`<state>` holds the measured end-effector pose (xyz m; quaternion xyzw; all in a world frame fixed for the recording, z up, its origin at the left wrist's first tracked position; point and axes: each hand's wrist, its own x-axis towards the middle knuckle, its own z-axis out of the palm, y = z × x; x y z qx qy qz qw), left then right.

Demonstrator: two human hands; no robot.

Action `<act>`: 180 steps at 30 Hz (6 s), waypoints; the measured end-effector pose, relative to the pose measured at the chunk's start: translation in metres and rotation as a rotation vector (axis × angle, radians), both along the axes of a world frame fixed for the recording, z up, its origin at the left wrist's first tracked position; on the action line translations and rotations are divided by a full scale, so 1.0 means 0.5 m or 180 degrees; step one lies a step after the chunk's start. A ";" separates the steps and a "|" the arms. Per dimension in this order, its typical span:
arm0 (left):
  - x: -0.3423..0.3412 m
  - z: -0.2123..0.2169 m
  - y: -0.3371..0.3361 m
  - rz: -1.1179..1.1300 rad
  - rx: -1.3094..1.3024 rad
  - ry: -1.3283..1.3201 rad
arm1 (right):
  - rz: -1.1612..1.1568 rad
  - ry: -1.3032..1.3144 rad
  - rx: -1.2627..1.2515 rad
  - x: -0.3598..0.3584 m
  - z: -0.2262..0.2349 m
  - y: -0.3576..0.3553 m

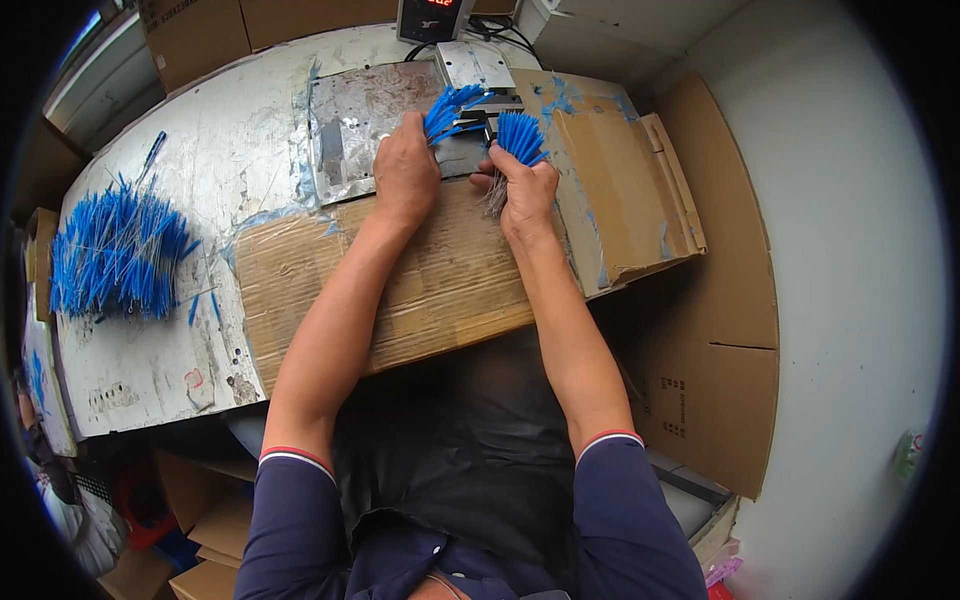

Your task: Assembling blue plastic brush components using a manual press and organizing the bundles into cardboard boxes.

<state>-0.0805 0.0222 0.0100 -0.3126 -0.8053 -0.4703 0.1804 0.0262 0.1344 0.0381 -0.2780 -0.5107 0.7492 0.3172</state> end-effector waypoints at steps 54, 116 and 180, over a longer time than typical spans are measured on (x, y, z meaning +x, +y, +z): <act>-0.007 -0.006 -0.005 -0.0039 -0.0225 0.0315 | -0.0418 0.0219 0.0796 -0.008 -0.026 -0.012; -0.004 0.007 -0.010 0.0296 0.0058 0.0209 | -0.0492 -0.0306 0.0338 -0.016 -0.009 -0.023; -0.010 0.000 -0.007 0.0273 0.0181 0.0228 | -0.0553 -0.0822 -0.0130 -0.053 0.022 0.001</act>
